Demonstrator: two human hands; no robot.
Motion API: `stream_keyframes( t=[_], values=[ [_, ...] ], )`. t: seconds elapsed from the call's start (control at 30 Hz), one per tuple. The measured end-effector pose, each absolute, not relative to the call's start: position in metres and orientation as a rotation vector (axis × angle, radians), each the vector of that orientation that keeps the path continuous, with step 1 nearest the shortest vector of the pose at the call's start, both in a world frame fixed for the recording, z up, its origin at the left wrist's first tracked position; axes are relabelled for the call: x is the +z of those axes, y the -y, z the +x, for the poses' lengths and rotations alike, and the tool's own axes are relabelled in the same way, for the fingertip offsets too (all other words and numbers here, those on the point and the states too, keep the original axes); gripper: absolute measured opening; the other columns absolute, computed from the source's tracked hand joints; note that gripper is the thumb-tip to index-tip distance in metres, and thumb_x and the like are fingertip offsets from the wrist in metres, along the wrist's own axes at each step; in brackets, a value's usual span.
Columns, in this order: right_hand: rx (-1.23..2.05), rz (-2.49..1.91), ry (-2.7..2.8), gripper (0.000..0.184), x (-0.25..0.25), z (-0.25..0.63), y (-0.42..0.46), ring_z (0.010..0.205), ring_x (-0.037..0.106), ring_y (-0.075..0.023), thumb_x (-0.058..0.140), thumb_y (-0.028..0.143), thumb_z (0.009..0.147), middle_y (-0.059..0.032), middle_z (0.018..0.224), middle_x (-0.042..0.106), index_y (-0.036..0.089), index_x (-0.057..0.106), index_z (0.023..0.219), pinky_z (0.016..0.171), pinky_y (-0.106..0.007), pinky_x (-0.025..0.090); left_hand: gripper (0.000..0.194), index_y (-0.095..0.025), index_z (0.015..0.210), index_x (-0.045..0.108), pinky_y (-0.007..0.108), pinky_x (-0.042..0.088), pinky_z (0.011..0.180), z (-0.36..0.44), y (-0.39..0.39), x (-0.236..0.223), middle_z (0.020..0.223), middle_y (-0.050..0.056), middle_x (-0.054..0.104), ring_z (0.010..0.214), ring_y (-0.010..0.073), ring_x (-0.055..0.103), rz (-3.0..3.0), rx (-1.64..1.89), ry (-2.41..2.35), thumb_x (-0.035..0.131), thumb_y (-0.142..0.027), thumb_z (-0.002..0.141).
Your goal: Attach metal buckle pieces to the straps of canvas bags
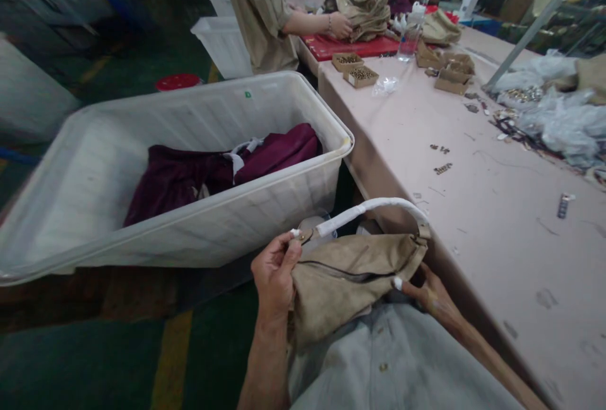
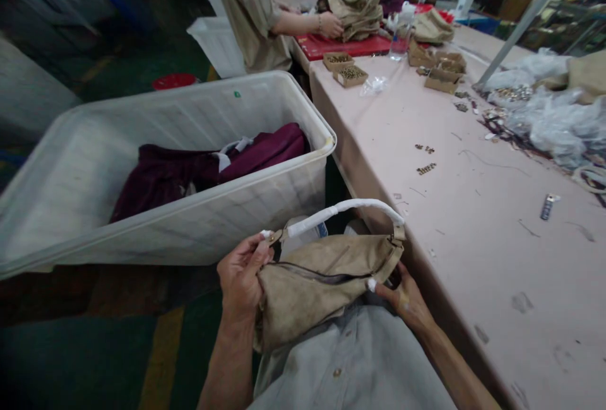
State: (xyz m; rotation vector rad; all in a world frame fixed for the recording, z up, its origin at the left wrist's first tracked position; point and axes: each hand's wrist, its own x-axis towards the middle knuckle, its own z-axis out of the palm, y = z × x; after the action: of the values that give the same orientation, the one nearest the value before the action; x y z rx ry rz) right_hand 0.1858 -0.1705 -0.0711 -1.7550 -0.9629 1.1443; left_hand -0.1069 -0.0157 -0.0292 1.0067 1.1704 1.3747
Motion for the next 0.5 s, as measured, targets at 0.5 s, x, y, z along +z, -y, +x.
stream_keyframes(
  t=[0.5],
  values=[
    [0.894,-1.712,1.937,0.126,-0.107,0.116,0.142,0.148,0.031,-0.0419,0.092,0.029,0.053,-0.0125,0.163,0.021,0.037,0.029,0.162,0.121,-0.054,0.034,0.037,-0.011,0.082,0.068,0.023,0.033,0.053,-0.143,0.021,-0.092,0.059,-0.005,0.044,0.050,0.0071,0.040,0.385,1.416,-1.097,0.077,-0.046,0.077]
  ],
)
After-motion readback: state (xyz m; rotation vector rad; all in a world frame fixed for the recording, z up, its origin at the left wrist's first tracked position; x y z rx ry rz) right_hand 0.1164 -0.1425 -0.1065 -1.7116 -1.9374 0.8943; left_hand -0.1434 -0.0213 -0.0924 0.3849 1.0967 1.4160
